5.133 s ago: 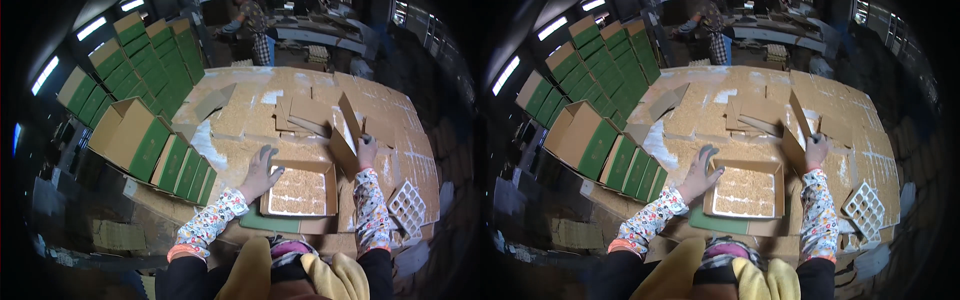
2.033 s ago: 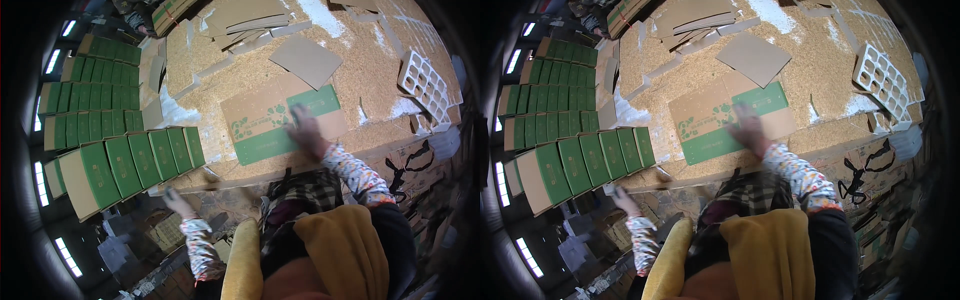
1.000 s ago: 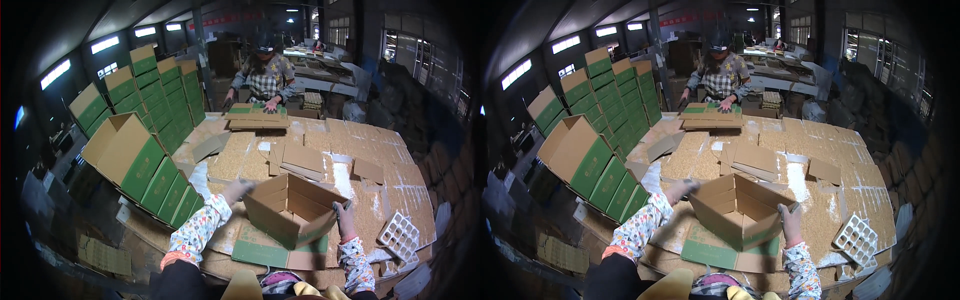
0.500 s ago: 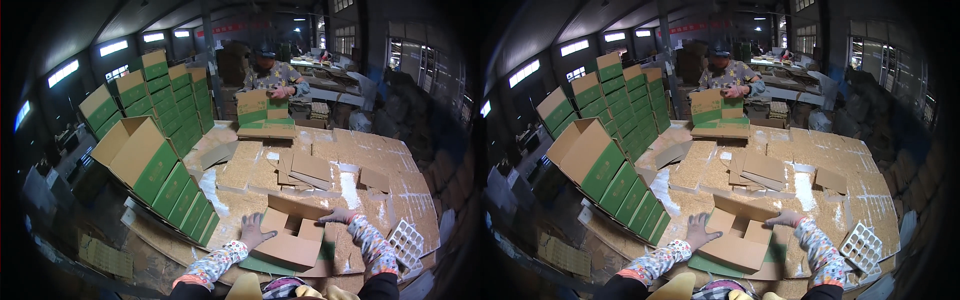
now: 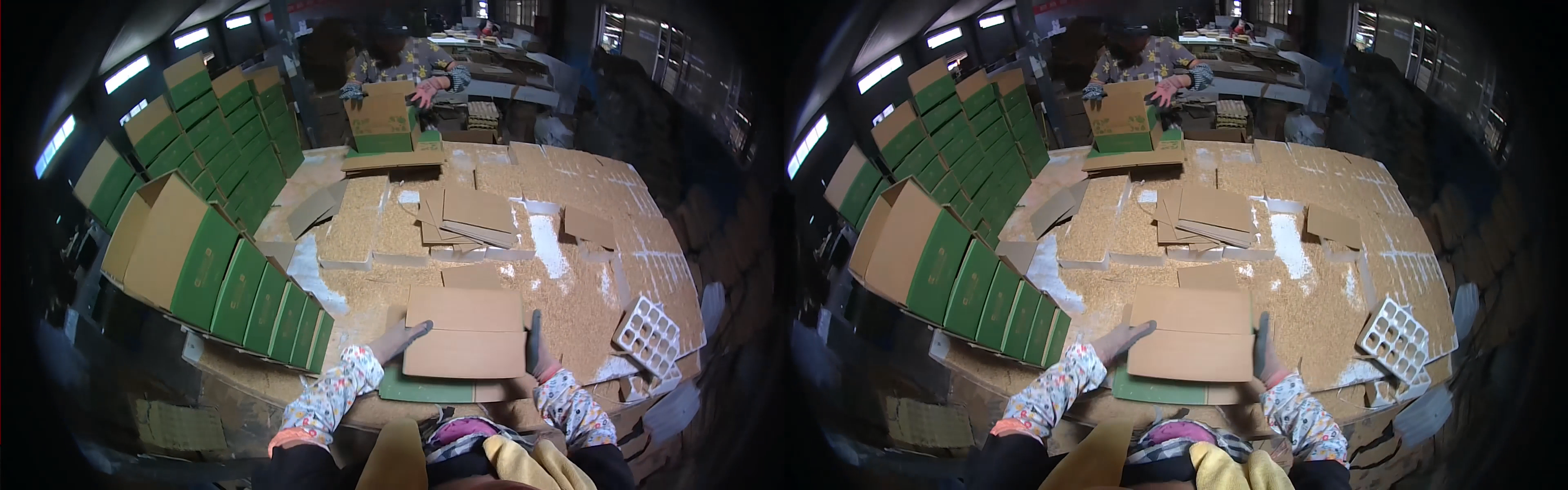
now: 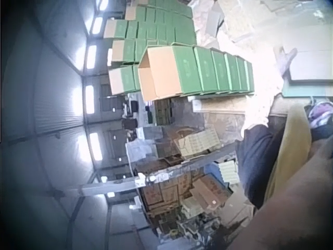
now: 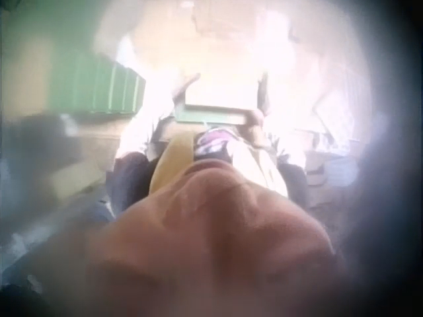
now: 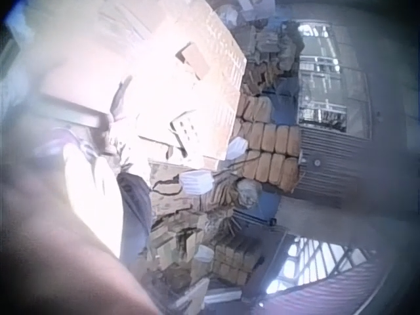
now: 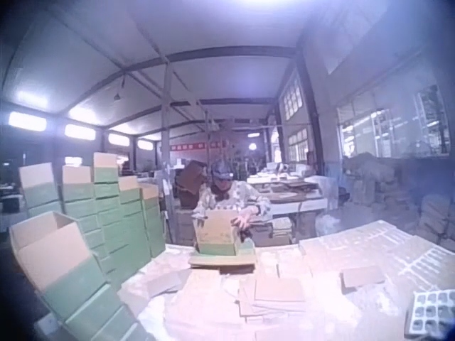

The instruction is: The person folds cardboard sheets into boxes and places filled trays inside the assembled boxes.

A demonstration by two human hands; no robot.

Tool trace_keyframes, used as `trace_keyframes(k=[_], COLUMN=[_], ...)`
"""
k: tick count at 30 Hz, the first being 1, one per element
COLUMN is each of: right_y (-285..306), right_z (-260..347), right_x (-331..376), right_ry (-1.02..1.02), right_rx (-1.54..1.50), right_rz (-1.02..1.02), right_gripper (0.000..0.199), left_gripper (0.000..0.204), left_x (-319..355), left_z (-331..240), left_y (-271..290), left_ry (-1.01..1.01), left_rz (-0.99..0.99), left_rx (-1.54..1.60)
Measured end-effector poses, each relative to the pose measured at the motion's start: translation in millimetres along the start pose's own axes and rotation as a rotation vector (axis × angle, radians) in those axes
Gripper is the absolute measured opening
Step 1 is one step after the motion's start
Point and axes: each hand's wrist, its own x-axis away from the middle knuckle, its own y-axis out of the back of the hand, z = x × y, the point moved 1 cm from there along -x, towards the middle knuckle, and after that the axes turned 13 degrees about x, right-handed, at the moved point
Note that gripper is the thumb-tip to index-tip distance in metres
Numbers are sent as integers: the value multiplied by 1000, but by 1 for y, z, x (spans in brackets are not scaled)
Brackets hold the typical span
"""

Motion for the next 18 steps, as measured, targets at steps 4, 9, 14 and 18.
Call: trace_keyframes(k=[4,9,14,18], right_y=[45,51,56,162], right_z=[96,14,4,6], right_x=[26,-55,-63,-60], right_ry=[184,75,167,-18], right_rx=[-192,949,675,123], right_rz=[232,-408,-334,-147], right_gripper=[94,68,76,51], left_gripper=[64,62,44,22], left_x=[-3,-42,-122,-142], left_z=[43,16,-39,-29], left_y=[1,48,-1,-3], left_ry=[-940,-724,-556,-272], left_rz=[-230,-315,-552,-602], left_rx=[-1100,-1095,-823,-875])
